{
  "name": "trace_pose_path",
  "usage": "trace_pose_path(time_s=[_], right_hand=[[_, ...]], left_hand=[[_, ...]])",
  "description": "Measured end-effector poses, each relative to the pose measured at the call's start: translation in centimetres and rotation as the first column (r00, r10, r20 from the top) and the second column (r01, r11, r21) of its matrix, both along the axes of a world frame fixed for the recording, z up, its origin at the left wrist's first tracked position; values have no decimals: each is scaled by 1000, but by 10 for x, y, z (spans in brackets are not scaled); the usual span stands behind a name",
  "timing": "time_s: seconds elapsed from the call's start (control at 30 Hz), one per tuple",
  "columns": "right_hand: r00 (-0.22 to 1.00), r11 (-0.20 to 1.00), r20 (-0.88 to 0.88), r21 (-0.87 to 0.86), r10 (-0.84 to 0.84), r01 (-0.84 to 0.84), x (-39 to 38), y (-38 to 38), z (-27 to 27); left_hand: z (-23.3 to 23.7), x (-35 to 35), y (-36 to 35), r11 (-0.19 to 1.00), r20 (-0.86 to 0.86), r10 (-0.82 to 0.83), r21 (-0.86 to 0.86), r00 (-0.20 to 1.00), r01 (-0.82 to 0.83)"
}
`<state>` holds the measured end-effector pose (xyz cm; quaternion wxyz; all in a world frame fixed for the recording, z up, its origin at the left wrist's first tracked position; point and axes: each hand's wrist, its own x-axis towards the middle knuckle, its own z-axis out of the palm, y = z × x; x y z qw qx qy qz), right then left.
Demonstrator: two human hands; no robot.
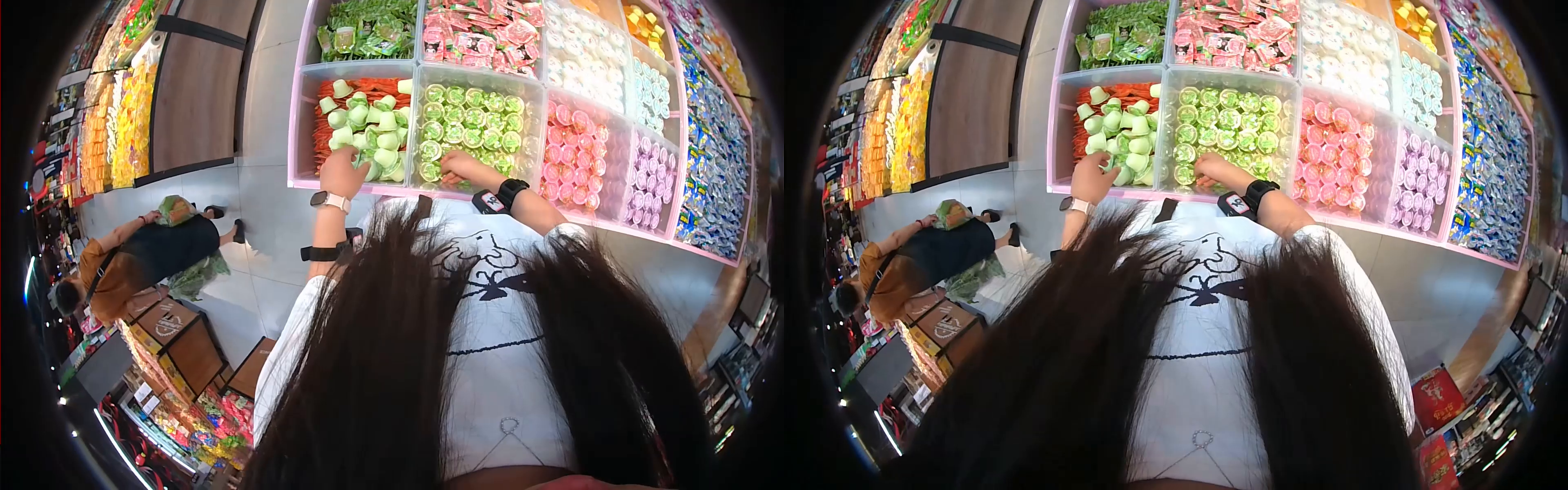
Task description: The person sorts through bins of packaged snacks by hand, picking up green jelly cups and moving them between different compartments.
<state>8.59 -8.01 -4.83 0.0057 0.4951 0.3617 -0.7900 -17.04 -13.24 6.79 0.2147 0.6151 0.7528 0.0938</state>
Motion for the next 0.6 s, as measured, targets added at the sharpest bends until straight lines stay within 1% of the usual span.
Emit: trace_pose_path(time_s=[0.07,0.13,0.2,0.3,0.4,0.5,0.6], right_hand=[[999,997,-10,-50,-53,53,1,1,7],[999,1000,-17,6,-28,29,-5,-3,-3],[1000,999,-2,31,-30,30,-10,-4,-12],[999,999,22,30,-39,38,-13,-3,-11],[998,998,66,66,-4,-1,-13,-2,-5],[996,990,76,129,43,-53,-12,-3,-14],[999,980,48,195,23,-32,-9,-4,-18]], left_hand=[[1,-4,-3,1000,-15,18,-14,1000,-19],[2,-8,-5,999,-48,30,-43,998,-32],[1,-11,-5,998,-23,41,-52,999,-42],[-4,-13,-7,998,15,45,-49,999,-45],[-10,-15,-9,998,28,36,-49,999,-34],[-8,-15,-7,998,35,25,-58,999,-23],[-13,-17,-6,998,34,12,-59,999,-10]])
